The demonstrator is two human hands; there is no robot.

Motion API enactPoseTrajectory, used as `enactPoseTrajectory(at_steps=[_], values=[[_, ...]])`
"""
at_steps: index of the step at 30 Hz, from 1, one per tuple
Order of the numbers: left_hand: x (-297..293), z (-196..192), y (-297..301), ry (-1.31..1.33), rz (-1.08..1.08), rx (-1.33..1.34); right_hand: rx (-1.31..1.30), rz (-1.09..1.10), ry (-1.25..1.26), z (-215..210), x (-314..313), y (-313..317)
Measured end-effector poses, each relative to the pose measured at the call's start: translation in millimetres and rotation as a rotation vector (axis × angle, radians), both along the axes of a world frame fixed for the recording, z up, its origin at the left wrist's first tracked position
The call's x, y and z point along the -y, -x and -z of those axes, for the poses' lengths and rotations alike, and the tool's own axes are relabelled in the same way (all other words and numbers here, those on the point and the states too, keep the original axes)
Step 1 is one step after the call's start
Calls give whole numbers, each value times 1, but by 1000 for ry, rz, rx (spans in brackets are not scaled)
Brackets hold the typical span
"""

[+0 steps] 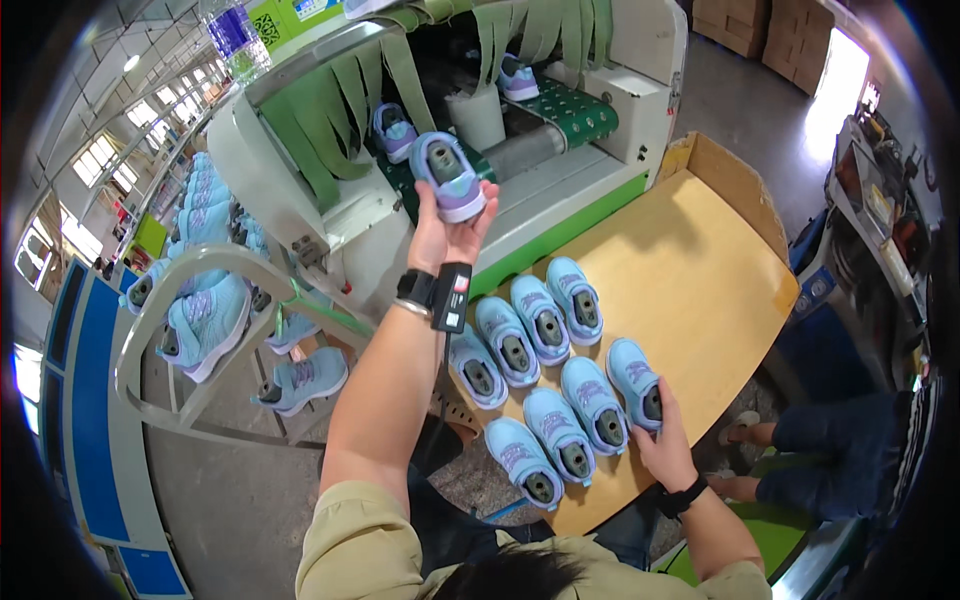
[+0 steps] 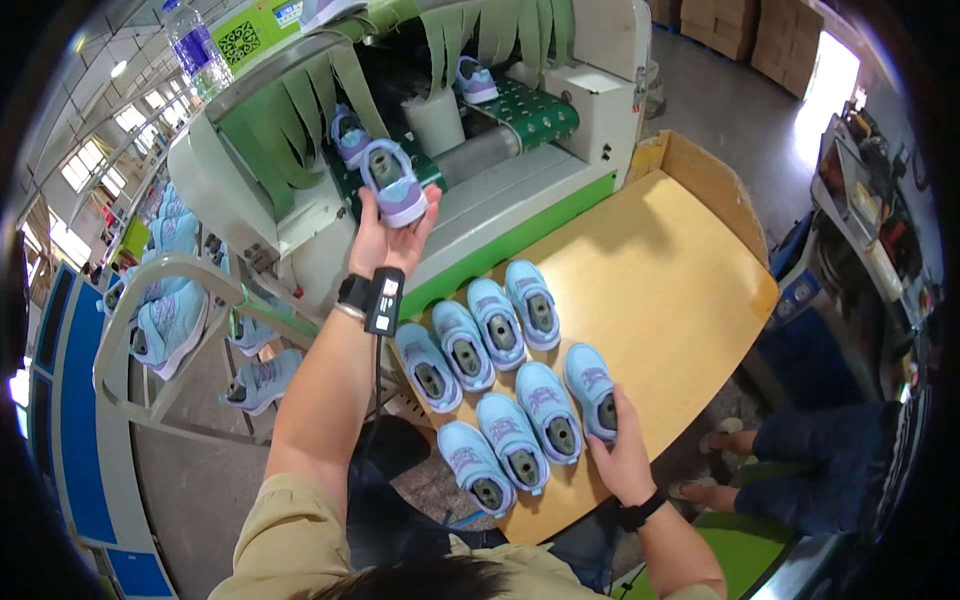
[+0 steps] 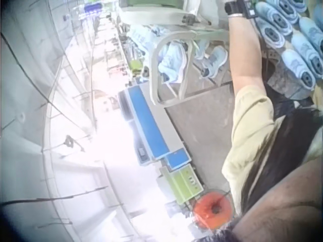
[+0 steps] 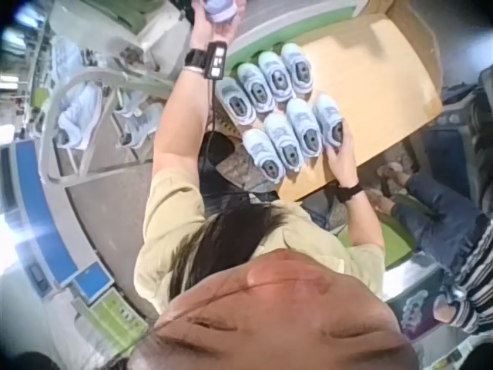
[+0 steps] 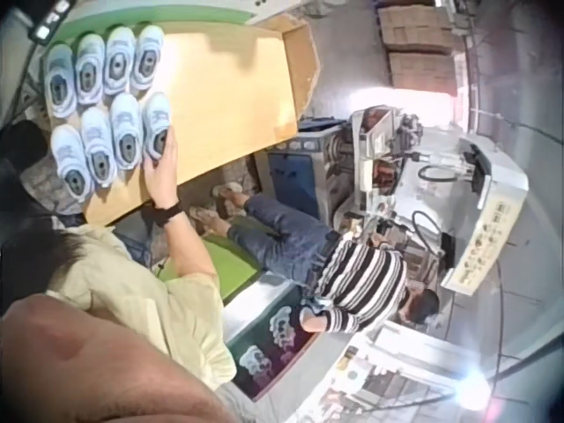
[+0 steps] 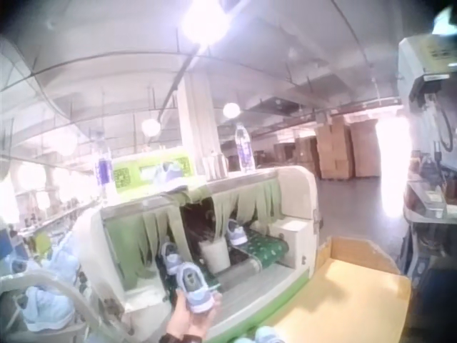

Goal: The person picks up light blue sneakers from a conveyor belt and a nearby rack, then places them into a cardboard box on the table. They arrange the shoes in rows inside the box, occasionally picking up pairs from the rack to add to the collection.

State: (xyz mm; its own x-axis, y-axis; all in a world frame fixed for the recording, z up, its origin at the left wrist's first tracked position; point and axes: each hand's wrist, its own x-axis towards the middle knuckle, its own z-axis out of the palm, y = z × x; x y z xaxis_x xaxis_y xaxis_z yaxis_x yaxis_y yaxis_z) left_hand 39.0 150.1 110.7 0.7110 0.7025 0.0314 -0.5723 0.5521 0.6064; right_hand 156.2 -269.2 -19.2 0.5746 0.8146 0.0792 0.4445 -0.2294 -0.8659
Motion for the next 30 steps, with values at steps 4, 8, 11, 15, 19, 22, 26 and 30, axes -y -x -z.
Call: enactPoseTrajectory(at_steps=[4, 8, 11, 15, 19, 22, 26, 30], values=[[6, 11, -5, 52, 103, 90, -479, 75, -130, -15, -11, -72], [-3, 18, 2, -20, 84, 49, 34, -48, -429, -101, -125, -127], [-7, 22, 6, 30, 35, 88, 180, -101, -586, -170, -242, -145], [4, 24, -8, 111, 153, 82, 531, -40, -331, -163, -374, -217], [58, 17, 20, -376, 289, -360, 466, -25, -224, -154, -395, -224], [104, 56, 50, -1275, 163, -859, 562, -179, -326, -133, -330, -195], [147, 95, 66, -1631, 96, -1336, 293, -428, 143, -70, -157, -111], [156, 112, 64, -1785, 42, -1382, -292, -578, 366, -20, -26, -47]])
